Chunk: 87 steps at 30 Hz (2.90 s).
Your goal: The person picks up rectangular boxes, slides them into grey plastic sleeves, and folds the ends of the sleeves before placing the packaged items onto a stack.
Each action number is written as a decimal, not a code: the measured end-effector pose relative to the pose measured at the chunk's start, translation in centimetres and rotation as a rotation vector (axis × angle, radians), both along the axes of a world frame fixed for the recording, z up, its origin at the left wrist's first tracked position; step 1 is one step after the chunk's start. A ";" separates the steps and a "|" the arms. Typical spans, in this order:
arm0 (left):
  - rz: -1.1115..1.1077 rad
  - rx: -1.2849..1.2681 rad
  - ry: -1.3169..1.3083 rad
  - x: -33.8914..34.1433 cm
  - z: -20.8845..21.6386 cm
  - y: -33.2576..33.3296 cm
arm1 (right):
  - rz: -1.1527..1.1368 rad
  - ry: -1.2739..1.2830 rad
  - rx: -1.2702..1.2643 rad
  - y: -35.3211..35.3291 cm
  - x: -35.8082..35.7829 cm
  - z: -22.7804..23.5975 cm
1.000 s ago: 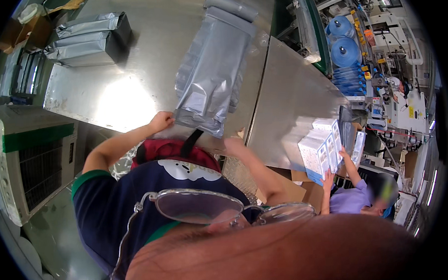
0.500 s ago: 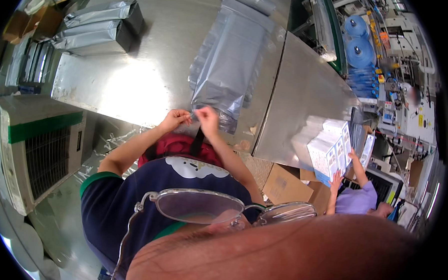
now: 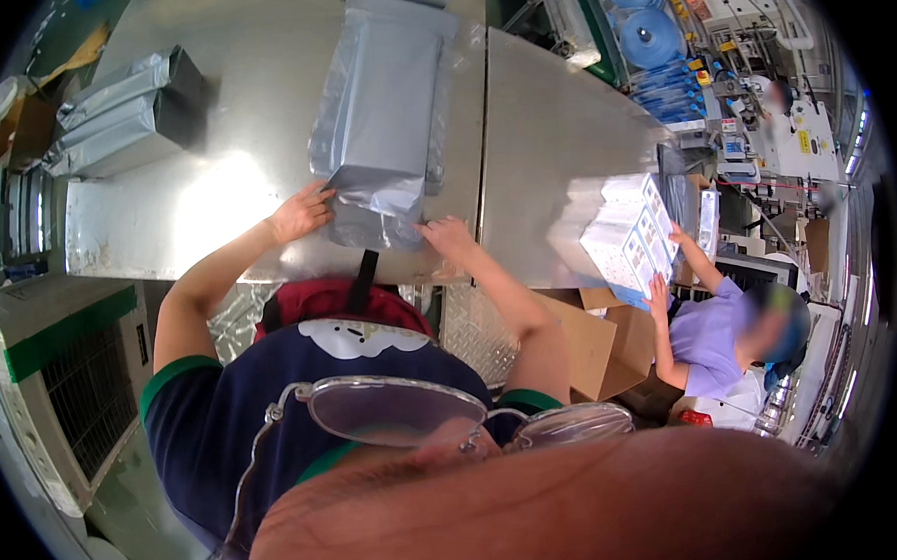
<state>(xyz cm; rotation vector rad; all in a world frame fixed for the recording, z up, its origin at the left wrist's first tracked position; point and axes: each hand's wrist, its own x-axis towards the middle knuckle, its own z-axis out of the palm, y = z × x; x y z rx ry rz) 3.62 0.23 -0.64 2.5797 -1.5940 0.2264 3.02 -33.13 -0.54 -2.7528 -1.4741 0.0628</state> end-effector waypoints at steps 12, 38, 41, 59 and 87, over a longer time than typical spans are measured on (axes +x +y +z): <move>1.330 -0.901 0.745 6.4 -5.6 -5.6 | -1.075 0.151 0.439 4.4 7.2 -4.4; 1.189 0.646 -0.013 2.2 9.9 34.8 | -0.310 0.671 0.320 14.3 1.8 1.3; 1.266 0.444 -0.272 -3.7 3.3 44.6 | -0.381 0.871 0.568 13.1 0.6 1.3; 0.579 -0.397 0.409 7.1 11.7 -4.3 | -0.722 -0.082 0.767 -2.6 9.9 -3.0; 1.333 -0.596 0.564 0.7 -0.1 3.0 | -0.975 0.478 1.239 -23.7 19.8 6.8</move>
